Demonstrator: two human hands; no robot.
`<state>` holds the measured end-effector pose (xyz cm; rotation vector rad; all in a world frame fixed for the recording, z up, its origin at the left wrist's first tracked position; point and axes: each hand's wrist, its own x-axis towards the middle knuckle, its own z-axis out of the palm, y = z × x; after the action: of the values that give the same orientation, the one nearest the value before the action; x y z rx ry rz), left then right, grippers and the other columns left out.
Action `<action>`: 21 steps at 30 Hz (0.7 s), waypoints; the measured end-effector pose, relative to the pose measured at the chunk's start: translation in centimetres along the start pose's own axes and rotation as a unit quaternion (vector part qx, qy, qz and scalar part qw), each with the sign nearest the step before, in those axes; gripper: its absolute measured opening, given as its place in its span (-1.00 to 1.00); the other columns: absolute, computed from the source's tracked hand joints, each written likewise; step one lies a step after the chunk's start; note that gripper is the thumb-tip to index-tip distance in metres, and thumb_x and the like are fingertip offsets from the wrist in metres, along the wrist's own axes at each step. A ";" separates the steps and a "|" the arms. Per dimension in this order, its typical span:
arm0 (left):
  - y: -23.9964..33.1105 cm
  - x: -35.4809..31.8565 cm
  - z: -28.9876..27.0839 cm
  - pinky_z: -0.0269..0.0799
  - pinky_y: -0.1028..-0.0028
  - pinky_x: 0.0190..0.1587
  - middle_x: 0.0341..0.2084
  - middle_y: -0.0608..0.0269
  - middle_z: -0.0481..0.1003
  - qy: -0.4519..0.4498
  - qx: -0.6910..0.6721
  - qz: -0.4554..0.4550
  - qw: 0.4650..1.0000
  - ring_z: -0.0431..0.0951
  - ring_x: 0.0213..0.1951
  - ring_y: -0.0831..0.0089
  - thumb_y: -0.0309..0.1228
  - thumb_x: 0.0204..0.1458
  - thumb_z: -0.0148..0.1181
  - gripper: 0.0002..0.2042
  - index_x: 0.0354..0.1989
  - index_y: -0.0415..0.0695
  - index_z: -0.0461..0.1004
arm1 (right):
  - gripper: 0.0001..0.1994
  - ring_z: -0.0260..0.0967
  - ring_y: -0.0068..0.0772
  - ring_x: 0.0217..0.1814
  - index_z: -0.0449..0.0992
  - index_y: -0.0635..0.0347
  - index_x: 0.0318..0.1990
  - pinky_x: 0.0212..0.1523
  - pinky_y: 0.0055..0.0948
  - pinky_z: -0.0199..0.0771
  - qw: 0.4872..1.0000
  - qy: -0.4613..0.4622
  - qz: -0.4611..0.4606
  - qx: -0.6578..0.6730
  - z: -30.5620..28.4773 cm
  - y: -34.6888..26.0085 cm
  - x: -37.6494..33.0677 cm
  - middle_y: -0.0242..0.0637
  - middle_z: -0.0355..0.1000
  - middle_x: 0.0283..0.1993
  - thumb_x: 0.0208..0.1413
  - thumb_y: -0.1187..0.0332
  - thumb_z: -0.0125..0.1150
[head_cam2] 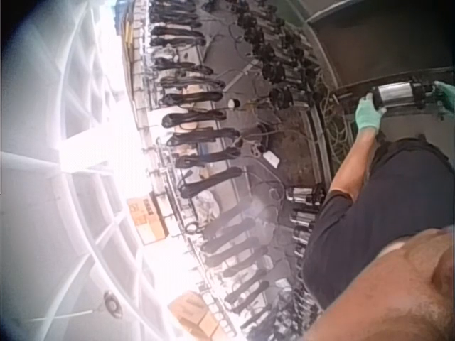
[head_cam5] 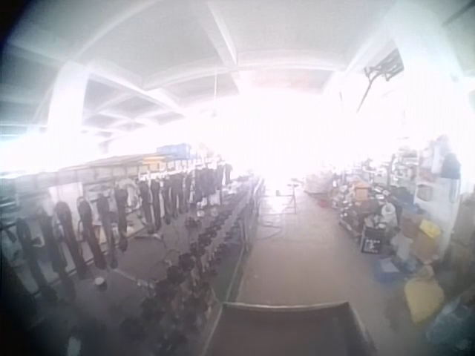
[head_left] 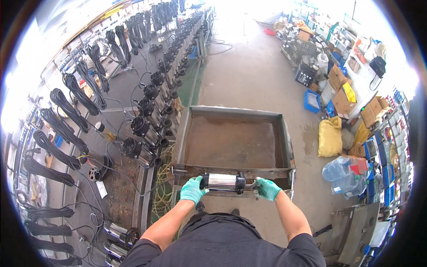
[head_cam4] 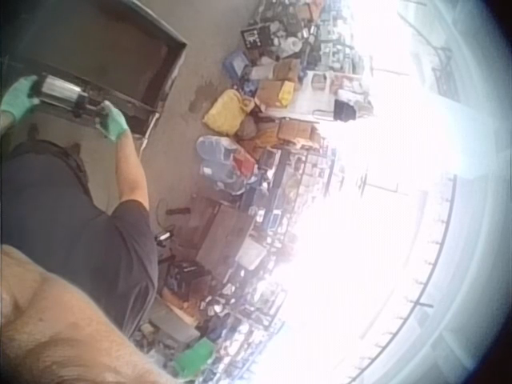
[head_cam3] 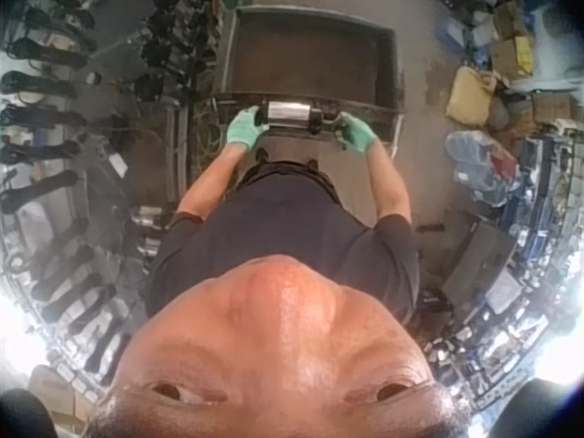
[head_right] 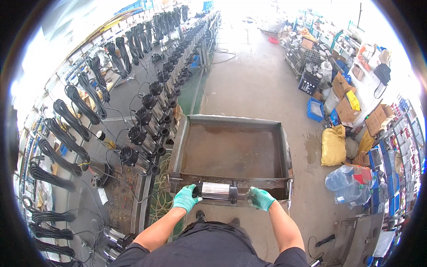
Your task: The person tests water pump assemblies by attaching an air nozzle fixture to each unit, submerging it in a water tank, and removing the tested unit.
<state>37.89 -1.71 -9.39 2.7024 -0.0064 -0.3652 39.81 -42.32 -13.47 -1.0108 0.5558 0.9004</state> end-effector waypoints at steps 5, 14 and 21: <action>-0.1 -0.4 0.3 0.46 0.10 0.27 0.21 -0.06 0.49 0.019 -0.003 -0.001 1.000 0.52 0.21 -0.01 0.03 -0.02 0.49 -0.23 0.35 -0.05 0.41 | -0.14 0.59 -0.35 -0.31 0.00 -0.08 0.64 -0.21 -0.34 0.74 0.968 -0.017 -0.036 -0.248 0.7 -1.1 -0.1 -0.13 0.57 -0.10 0.26 0.58 0.28; -9.5 -1.2 -0.9 0.05 -0.12 0.48 0.28 0.03 0.47 0.090 0.078 -0.132 0.984 0.39 0.37 0.09 0.20 0.20 0.17 -0.27 0.41 -0.05 0.37 | -0.54 0.48 -0.57 -0.38 0.54 0.22 0.27 -0.38 -0.38 0.53 0.871 0.072 -0.094 -0.478 2.7 -0.3 -0.2 -0.39 0.61 -0.21 0.37 0.12 0.27; -13.2 -2.2 -2.1 0.46 0.05 0.17 0.13 0.03 0.53 0.020 0.158 -0.144 0.977 0.57 0.13 0.05 0.15 0.18 0.26 -0.43 0.13 -0.08 0.49 | -0.76 0.49 -0.49 -0.32 0.57 0.26 0.10 -0.25 -0.38 0.65 0.950 0.131 -0.203 -0.196 0.4 2.8 0.1 -0.36 0.50 -0.18 0.31 0.48 0.27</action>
<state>35.66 11.36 -12.28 3.0322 0.3716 -0.4241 37.54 -41.24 -14.68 -1.5565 0.3704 0.5161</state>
